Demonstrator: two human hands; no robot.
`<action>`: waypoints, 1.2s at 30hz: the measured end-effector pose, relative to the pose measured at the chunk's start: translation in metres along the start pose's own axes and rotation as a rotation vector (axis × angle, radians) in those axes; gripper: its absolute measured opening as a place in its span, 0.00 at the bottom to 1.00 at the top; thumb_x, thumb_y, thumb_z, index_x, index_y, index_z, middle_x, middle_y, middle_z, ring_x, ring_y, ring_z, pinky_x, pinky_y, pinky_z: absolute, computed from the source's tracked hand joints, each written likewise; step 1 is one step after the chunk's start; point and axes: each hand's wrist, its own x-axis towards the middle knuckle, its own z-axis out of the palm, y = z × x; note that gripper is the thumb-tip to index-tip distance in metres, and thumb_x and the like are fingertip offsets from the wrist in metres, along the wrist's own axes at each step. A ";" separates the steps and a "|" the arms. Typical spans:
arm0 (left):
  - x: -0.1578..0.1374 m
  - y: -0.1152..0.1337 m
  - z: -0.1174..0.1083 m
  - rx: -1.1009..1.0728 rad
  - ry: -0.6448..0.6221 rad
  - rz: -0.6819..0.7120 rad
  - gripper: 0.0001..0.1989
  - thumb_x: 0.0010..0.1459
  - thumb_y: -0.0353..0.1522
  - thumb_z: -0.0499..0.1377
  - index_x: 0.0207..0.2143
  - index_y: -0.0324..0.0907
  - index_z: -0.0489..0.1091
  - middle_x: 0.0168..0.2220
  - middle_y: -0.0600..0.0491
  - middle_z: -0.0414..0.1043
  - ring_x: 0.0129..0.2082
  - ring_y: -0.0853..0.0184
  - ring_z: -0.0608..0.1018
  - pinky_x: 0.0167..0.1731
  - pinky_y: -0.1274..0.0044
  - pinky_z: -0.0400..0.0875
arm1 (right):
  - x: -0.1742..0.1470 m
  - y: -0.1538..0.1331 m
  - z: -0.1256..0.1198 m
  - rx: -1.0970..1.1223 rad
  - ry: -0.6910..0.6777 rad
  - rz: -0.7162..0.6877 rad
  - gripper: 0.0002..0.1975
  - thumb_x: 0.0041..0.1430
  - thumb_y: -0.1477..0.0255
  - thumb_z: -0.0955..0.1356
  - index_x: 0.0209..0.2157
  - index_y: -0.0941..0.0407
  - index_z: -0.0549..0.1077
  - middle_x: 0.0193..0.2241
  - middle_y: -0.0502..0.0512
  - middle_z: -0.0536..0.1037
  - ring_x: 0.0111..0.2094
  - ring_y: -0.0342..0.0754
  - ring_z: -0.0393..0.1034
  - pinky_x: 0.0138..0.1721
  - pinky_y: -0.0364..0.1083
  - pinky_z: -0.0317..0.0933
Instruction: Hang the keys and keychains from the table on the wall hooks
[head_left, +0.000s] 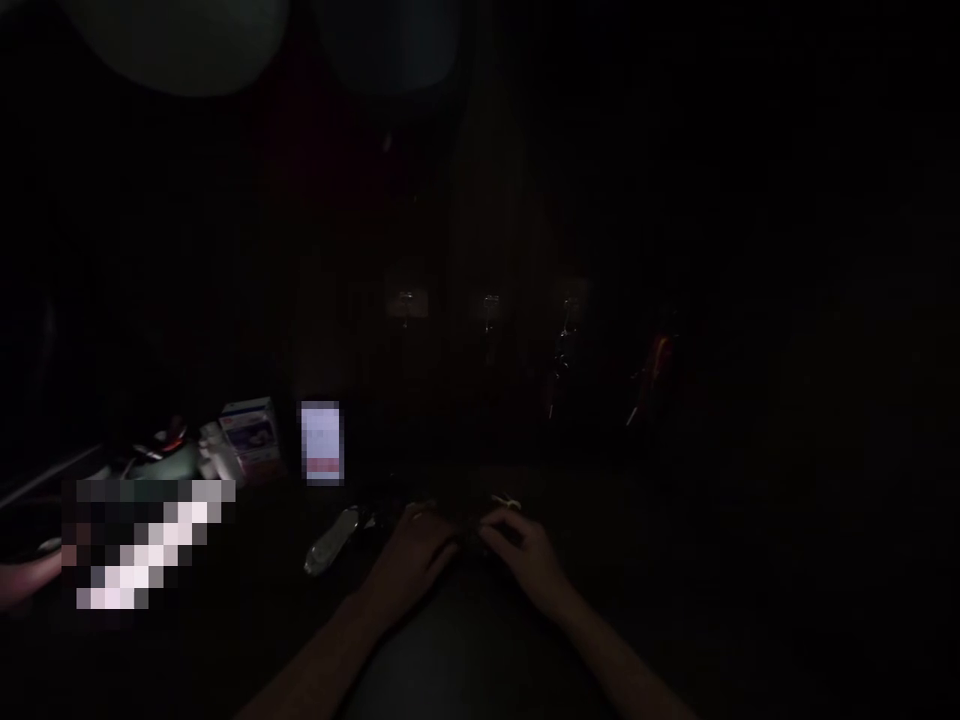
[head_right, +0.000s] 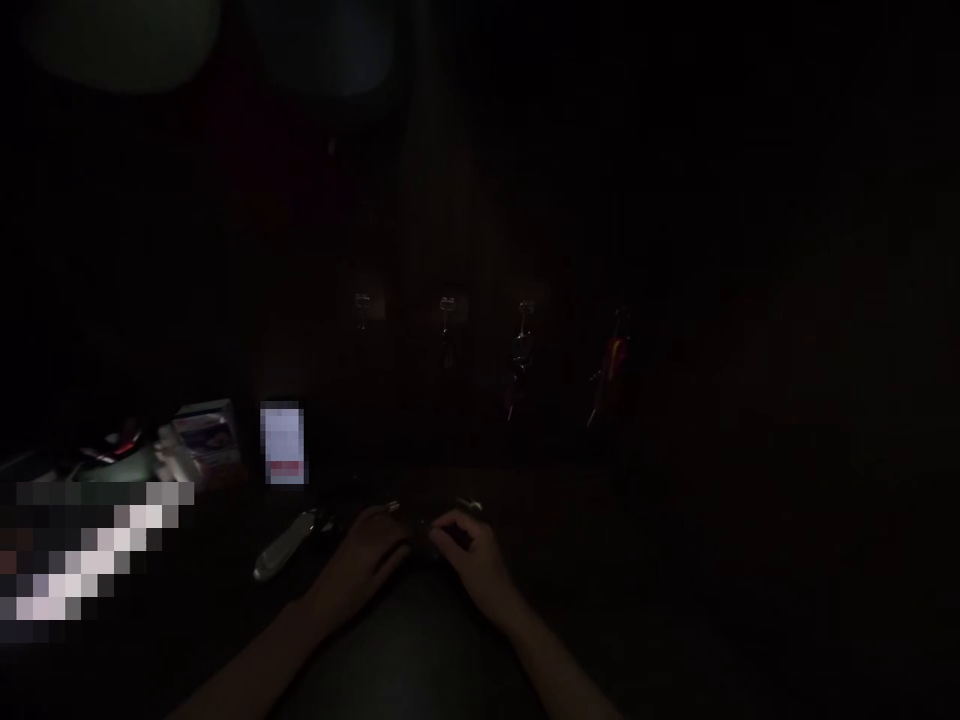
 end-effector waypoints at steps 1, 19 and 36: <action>0.000 0.000 0.000 -0.007 0.000 -0.001 0.12 0.59 0.28 0.52 0.44 0.46 0.67 0.44 0.53 0.75 0.45 0.65 0.74 0.53 0.65 0.61 | 0.000 0.000 -0.001 -0.004 0.015 0.002 0.10 0.52 0.63 0.66 0.27 0.54 0.73 0.27 0.50 0.76 0.33 0.48 0.70 0.36 0.44 0.62; -0.001 -0.001 0.000 0.038 0.184 -0.115 0.09 0.59 0.29 0.51 0.39 0.45 0.69 0.39 0.52 0.76 0.44 0.63 0.75 0.47 0.66 0.67 | 0.011 -0.015 -0.027 -0.133 -0.036 -0.055 0.10 0.56 0.62 0.63 0.29 0.54 0.71 0.29 0.50 0.74 0.33 0.46 0.69 0.35 0.43 0.61; 0.003 -0.016 -0.003 0.064 0.176 -0.267 0.11 0.57 0.27 0.49 0.38 0.46 0.69 0.35 0.53 0.77 0.38 0.63 0.77 0.51 0.59 0.61 | 0.118 -0.117 -0.059 0.083 0.360 -0.298 0.13 0.50 0.59 0.67 0.28 0.55 0.70 0.25 0.49 0.73 0.25 0.42 0.68 0.27 0.42 0.64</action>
